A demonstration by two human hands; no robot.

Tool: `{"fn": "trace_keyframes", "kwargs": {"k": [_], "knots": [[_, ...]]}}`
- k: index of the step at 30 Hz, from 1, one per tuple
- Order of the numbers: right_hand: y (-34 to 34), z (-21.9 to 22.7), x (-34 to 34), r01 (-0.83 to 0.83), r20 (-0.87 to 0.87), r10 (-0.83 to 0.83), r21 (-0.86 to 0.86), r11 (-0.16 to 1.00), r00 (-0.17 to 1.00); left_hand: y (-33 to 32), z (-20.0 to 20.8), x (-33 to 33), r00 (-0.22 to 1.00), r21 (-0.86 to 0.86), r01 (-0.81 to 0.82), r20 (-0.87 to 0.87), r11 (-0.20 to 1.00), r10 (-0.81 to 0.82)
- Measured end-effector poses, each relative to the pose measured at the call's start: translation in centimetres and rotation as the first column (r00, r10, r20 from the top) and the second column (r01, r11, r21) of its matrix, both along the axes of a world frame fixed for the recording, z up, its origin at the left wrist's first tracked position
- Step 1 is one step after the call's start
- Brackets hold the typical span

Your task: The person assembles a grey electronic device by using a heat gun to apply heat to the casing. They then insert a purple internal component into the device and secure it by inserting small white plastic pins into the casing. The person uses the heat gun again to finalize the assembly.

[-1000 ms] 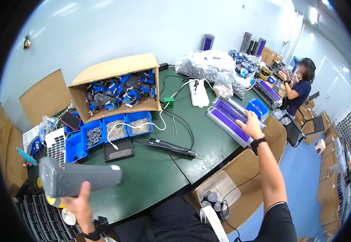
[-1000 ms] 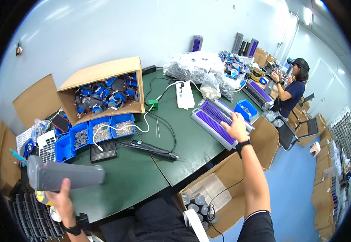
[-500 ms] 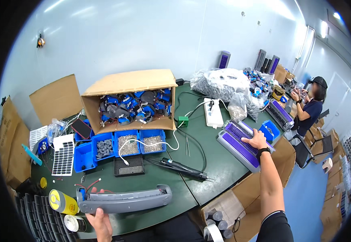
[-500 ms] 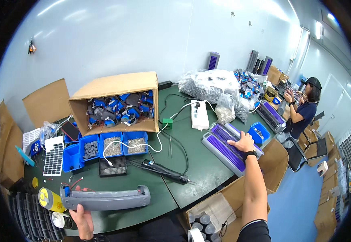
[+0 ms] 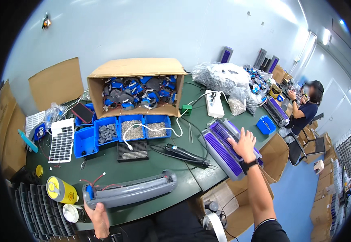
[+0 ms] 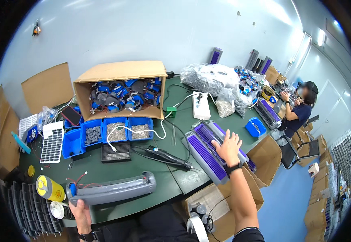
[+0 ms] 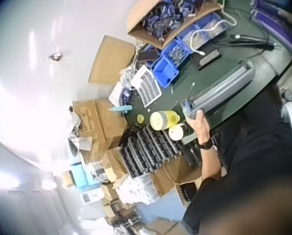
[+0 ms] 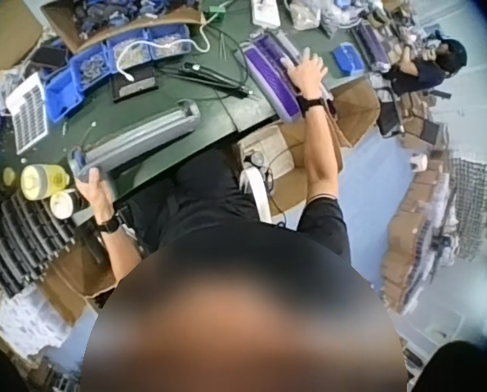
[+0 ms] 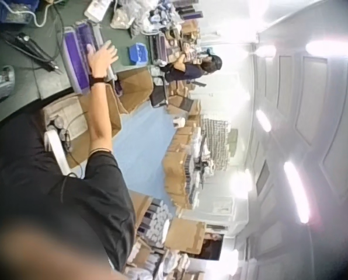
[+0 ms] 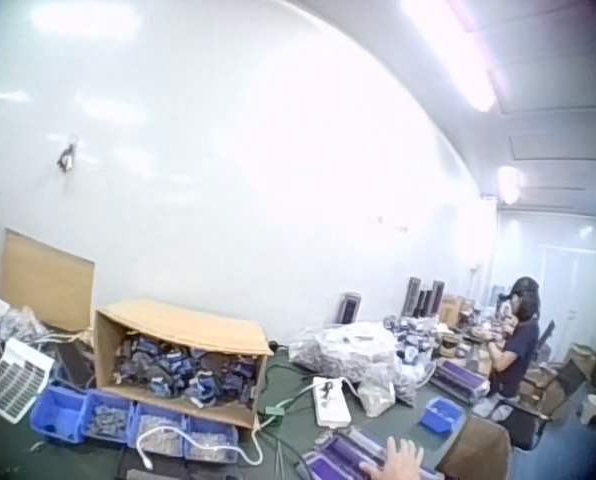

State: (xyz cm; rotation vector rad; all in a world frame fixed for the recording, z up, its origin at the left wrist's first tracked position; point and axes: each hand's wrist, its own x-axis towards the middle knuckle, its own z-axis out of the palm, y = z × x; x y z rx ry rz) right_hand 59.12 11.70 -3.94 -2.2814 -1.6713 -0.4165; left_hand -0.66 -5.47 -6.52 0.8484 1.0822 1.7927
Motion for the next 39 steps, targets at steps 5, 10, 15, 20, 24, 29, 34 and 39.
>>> {"fn": "trace_keyframes", "kwargs": {"k": [5,10,15,20,24,29,34,39], "knots": [[-9.1,1.6,-6.9,-0.334,-0.243,0.263,-0.324,0.885,0.934,-0.9,1.9,-1.9,0.852,-0.32,0.054,-0.479,0.946,-0.211],[-11.9,0.4,-5.9,-0.279,-0.206,0.227,-0.273,0.921,0.952,0.5,2.1,-0.4,0.382,-0.292,0.03,-0.88,0.956,-0.28],[-12.0,0.9,-4.6,-0.368,-0.162,0.331,-0.36,0.858,0.93,1.0,1.5,0.6,0.51,-0.303,0.05,-0.812,0.952,-0.286],[-12.9,0.2,-4.4,-0.375,-0.182,0.339,-0.224,0.9,0.923,1.0,0.8,0.8,0.481,-0.277,0.061,-0.834,0.959,-0.272],[-13.6,0.2,-3.7,-0.331,-0.371,0.299,-0.024,0.943,0.879,1.0,0.4,0.7,0.453,-0.259,0.082,-0.85,0.962,-0.268],[-13.8,-0.3,-1.4,-0.191,-0.678,0.375,0.332,0.924,0.632,-0.2,1.8,1.1,0.507,-0.243,0.002,-0.836,0.97,-0.21],[-16.8,2.7,-2.9,-0.044,-0.813,0.489,0.503,0.863,0.315,-2.2,6.9,1.9,0.632,-0.058,0.089,-0.769,0.994,-0.101],[-19.6,6.5,-9.1,-0.287,-0.941,0.285,0.328,0.9,-0.181,-2.2,7.9,6.0,0.814,-0.091,0.577,-0.024,0.812,-0.581]]}}
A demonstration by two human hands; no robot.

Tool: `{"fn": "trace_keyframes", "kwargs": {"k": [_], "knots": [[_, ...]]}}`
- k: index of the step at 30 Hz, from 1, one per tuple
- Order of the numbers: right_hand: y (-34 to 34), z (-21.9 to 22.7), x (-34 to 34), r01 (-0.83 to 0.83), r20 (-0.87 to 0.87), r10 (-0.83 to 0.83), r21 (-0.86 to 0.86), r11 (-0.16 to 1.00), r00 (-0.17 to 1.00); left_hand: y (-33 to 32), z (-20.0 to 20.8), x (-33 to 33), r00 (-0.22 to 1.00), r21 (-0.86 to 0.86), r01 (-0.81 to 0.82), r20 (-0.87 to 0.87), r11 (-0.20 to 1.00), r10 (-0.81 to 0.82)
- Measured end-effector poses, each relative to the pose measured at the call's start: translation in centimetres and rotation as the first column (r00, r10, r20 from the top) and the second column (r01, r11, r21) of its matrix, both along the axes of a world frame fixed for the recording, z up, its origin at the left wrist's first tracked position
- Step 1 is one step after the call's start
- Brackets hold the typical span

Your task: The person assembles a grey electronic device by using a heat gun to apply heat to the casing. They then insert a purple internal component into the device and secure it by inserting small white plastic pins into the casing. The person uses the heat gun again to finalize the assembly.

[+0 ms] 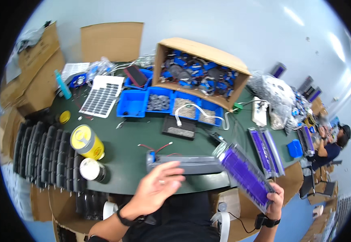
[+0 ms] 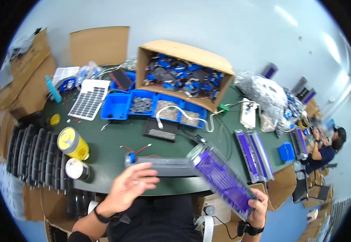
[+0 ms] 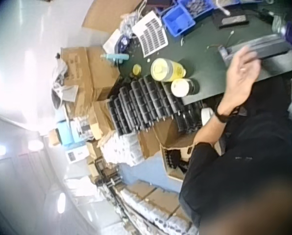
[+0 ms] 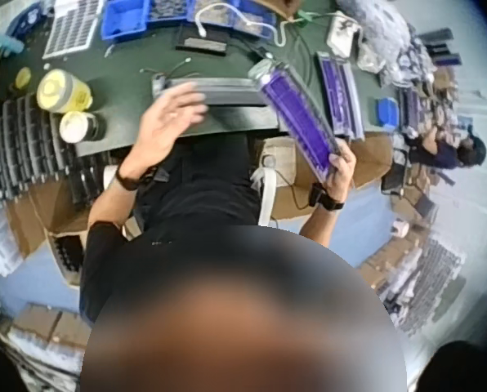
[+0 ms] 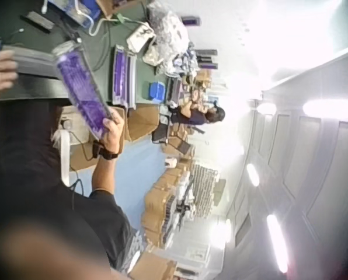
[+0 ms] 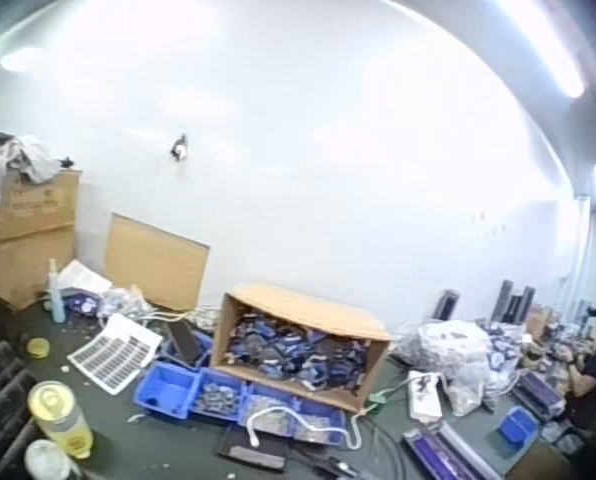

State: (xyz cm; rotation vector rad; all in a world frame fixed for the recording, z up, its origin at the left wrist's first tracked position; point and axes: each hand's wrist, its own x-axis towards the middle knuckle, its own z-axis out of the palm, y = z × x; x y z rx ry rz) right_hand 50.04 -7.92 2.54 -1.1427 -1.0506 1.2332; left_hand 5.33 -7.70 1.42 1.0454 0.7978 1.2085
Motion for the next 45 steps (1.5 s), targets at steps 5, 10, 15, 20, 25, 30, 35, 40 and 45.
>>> {"fn": "trace_keyframes", "kwargs": {"k": [5,10,15,20,25,30,35,40,45], "knots": [[-0.7,-1.7,-2.8,-0.276,-0.188,0.261,-0.055,0.96,0.947,1.6,-0.9,1.6,0.925,-0.456,0.357,0.295,0.815,-0.24],[0.7,-7.3,-8.1,-0.487,-0.507,0.437,0.039,0.872,0.743,-0.6,-4.9,1.9,0.648,-0.338,0.558,0.748,0.758,-0.145],[2.9,-4.3,-21.5,-0.547,-0.257,0.599,0.247,0.799,0.758,-1.7,-3.8,4.7,0.663,-0.403,0.528,0.745,0.748,-0.066],[7.7,-4.7,-25.8,-0.573,-0.315,0.716,0.439,0.692,0.623,-0.3,-2.1,3.6,0.694,-0.399,0.415,0.72,0.818,-0.002],[13.3,-2.5,-26.7,-0.298,-0.451,0.494,0.437,0.849,0.743,4.3,-0.4,0.7,0.735,0.381,-0.199,-0.551,0.903,0.395],[15.7,-4.8,-26.2,-0.146,-0.292,0.255,0.347,0.926,0.922,9.1,-1.5,-0.4,0.427,0.534,-0.037,-0.756,0.845,0.496],[14.2,-4.8,-25.8,-0.144,-0.256,0.212,0.26,0.955,0.943,9.1,-1.5,-2.6,0.756,0.165,-0.201,-0.6,0.966,0.26],[12.6,-4.3,-24.9,-0.215,-0.209,0.261,0.219,0.952,0.943,6.5,-3.3,-7.0,0.941,-0.128,-0.318,-0.163,0.94,0.296],[11.1,-3.9,-25.1,-0.261,-0.078,0.275,0.154,0.953,0.958,3.1,-5.7,-9.1,0.938,-0.155,-0.318,0.093,0.935,0.334]]}}
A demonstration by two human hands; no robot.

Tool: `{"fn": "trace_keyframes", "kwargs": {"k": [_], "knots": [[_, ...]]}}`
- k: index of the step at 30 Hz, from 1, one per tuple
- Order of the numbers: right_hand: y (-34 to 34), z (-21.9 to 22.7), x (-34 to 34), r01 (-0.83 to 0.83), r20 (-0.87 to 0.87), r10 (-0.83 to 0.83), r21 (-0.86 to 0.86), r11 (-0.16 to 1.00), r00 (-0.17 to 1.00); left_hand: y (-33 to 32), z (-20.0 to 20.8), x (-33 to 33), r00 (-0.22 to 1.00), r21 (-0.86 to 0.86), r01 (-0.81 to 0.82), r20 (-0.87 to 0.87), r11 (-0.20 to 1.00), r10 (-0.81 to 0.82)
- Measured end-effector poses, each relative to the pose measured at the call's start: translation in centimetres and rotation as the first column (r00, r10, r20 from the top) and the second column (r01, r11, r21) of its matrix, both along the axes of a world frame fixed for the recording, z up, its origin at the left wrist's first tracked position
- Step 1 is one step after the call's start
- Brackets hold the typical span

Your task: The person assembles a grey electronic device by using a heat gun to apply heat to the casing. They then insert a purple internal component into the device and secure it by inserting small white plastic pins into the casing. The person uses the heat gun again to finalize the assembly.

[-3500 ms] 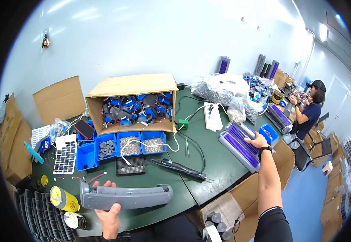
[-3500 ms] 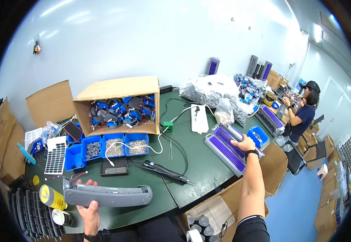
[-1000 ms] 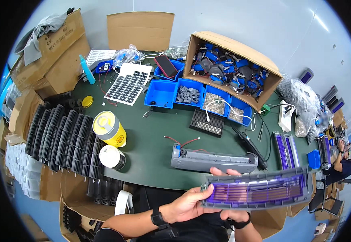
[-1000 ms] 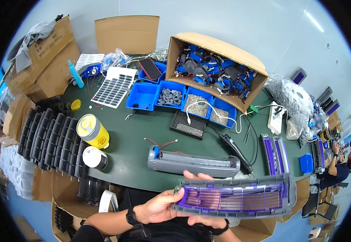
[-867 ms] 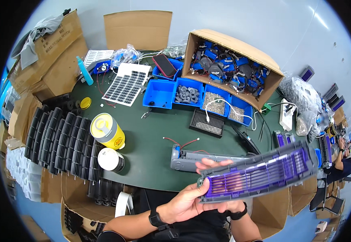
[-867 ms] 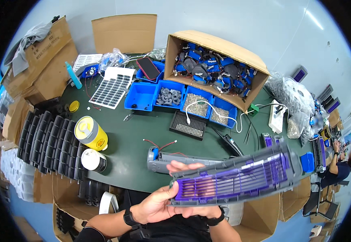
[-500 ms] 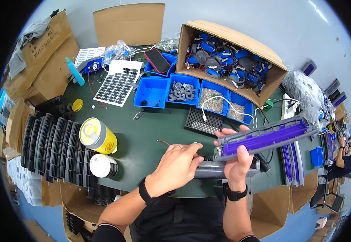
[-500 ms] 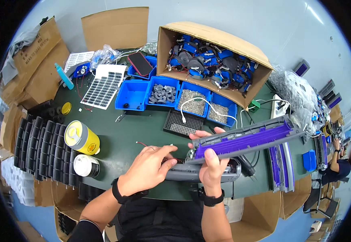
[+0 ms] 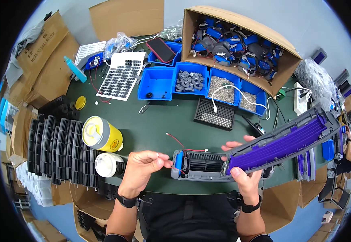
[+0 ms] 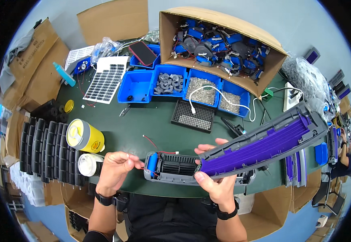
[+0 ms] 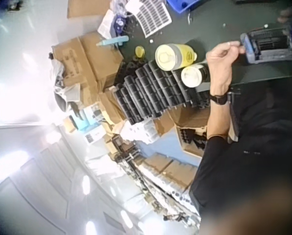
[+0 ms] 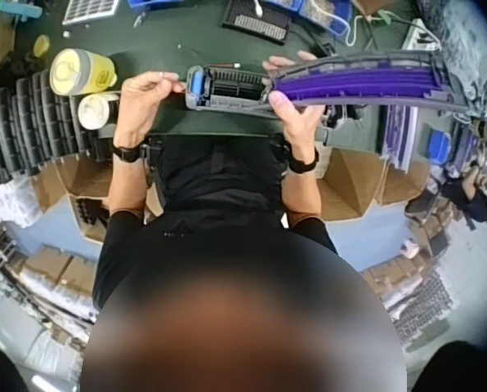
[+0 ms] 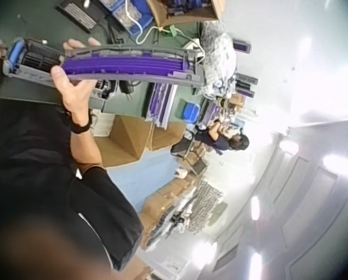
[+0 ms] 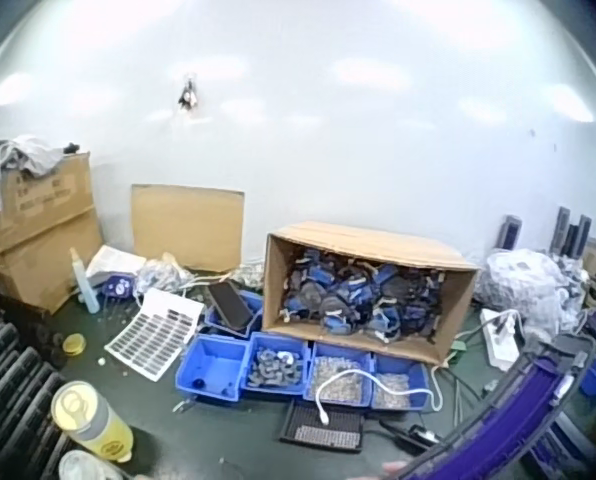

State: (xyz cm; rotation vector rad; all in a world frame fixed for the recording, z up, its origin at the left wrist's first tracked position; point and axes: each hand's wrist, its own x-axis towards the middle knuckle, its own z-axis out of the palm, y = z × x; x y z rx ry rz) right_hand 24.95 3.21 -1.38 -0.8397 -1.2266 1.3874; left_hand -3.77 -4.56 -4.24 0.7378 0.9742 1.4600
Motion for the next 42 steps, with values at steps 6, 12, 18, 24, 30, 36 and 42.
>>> {"fn": "trace_keyframes", "kwargs": {"k": [6,12,18,24,30,36,42], "knots": [[-0.4,-0.1,-1.1,-0.069,-0.223,0.082,0.067,0.995,0.971,0.0,3.4,2.4,0.991,-0.09,0.113,-0.061,0.989,-0.119],[-0.8,-0.6,-3.1,-0.092,-0.264,0.154,0.234,0.968,0.952,0.5,5.6,5.0,0.96,-0.116,0.116,-0.24,0.986,-0.141],[-1.7,-0.7,-2.3,-0.12,-0.315,0.176,0.19,0.974,0.932,0.3,5.9,4.9,0.921,-0.169,0.381,-0.02,0.909,-0.39],[-1.9,-0.7,-2.2,-0.114,-0.331,0.172,0.186,0.976,0.928,0.9,6.3,4.4,0.849,-0.218,0.528,0.148,0.821,-0.507],[-1.8,-0.8,-2.1,-0.131,-0.325,0.2,0.222,0.966,0.924,0.3,6.4,3.8,0.89,-0.207,0.36,-0.216,0.91,-0.401],[-1.8,-1.1,-2.1,-0.125,-0.328,0.201,0.237,0.963,0.923,-0.4,7.1,4.1,0.862,-0.217,0.287,-0.366,0.933,-0.35],[-1.8,-0.8,-2.2,-0.117,-0.325,0.185,0.218,0.969,0.928,-0.1,7.1,4.2,0.748,-0.171,0.361,-0.534,0.917,-0.394]]}}
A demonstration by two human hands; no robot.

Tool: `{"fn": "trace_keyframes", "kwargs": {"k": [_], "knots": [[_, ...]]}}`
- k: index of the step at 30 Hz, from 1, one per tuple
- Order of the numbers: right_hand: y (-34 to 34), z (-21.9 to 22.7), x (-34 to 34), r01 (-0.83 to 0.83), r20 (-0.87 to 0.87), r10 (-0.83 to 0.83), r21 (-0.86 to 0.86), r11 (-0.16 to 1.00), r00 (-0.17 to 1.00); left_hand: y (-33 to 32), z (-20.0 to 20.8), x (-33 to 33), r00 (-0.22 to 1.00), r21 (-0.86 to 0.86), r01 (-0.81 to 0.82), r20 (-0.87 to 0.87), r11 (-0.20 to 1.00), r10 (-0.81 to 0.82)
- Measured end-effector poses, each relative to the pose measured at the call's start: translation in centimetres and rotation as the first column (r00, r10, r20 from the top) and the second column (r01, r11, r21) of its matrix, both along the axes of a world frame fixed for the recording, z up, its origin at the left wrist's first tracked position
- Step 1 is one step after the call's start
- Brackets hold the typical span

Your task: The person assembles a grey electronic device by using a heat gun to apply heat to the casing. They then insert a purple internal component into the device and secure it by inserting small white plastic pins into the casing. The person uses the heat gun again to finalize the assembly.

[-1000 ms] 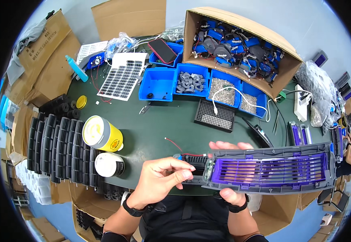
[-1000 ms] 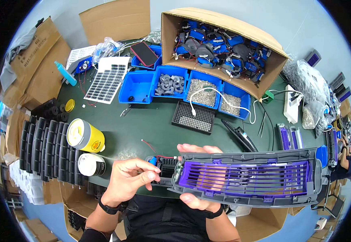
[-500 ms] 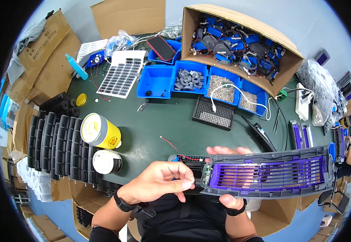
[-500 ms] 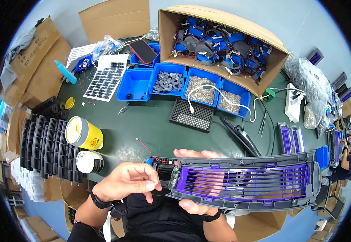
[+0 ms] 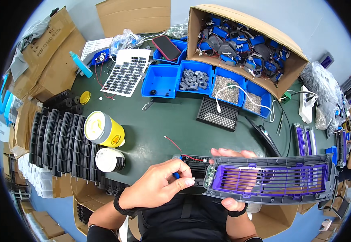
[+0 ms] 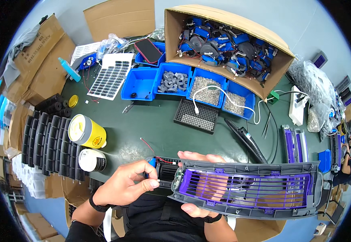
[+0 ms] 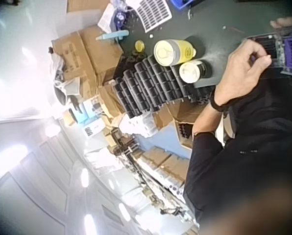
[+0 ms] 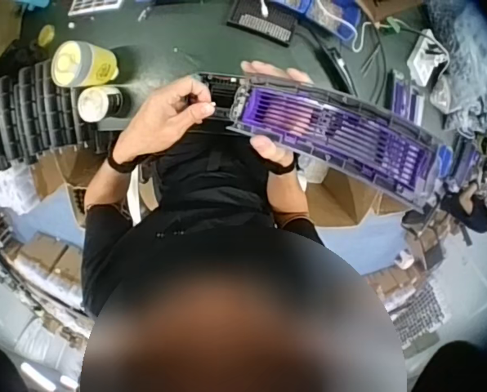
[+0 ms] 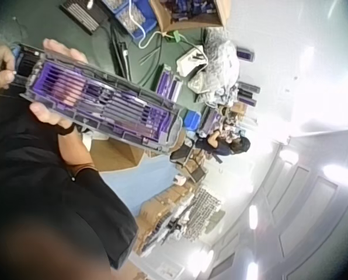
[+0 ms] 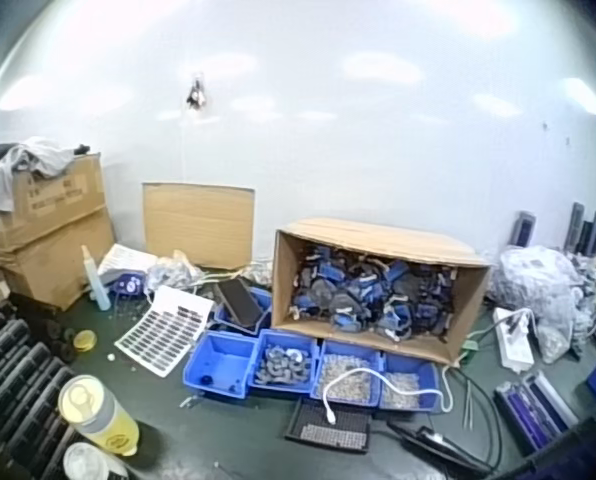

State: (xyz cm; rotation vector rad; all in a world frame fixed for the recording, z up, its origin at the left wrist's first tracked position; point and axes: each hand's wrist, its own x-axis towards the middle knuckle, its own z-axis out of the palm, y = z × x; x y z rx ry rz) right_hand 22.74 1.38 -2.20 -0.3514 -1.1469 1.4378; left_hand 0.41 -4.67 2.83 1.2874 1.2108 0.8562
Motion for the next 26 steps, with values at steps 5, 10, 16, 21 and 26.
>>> {"fn": "trace_keyframes", "kwargs": {"k": [5,10,16,21,26], "knots": [[0.1,-0.2,0.0,0.011,-0.009,-0.011,0.024,1.0,1.0,0.0,0.1,0.2,0.996,-0.056,-0.06,0.059,0.997,0.063],[0.2,-0.5,0.0,0.002,-0.011,-0.001,0.07,0.998,1.0,0.5,0.6,0.8,0.976,-0.153,-0.053,0.2,0.987,0.084],[0.1,-0.8,0.0,0.003,-0.002,-0.003,0.096,0.995,1.0,1.2,-0.1,1.8,0.945,-0.242,0.004,0.318,0.97,0.075],[0.2,-1.0,0.1,-0.022,-0.006,0.023,0.148,0.989,1.0,1.8,-0.1,2.2,0.965,-0.297,0.002,0.252,0.955,0.076],[0.5,-0.7,0.2,-0.075,0.016,0.073,0.199,0.977,0.997,1.8,-0.6,2.1,0.963,-0.341,-0.001,0.251,0.94,0.092]]}}
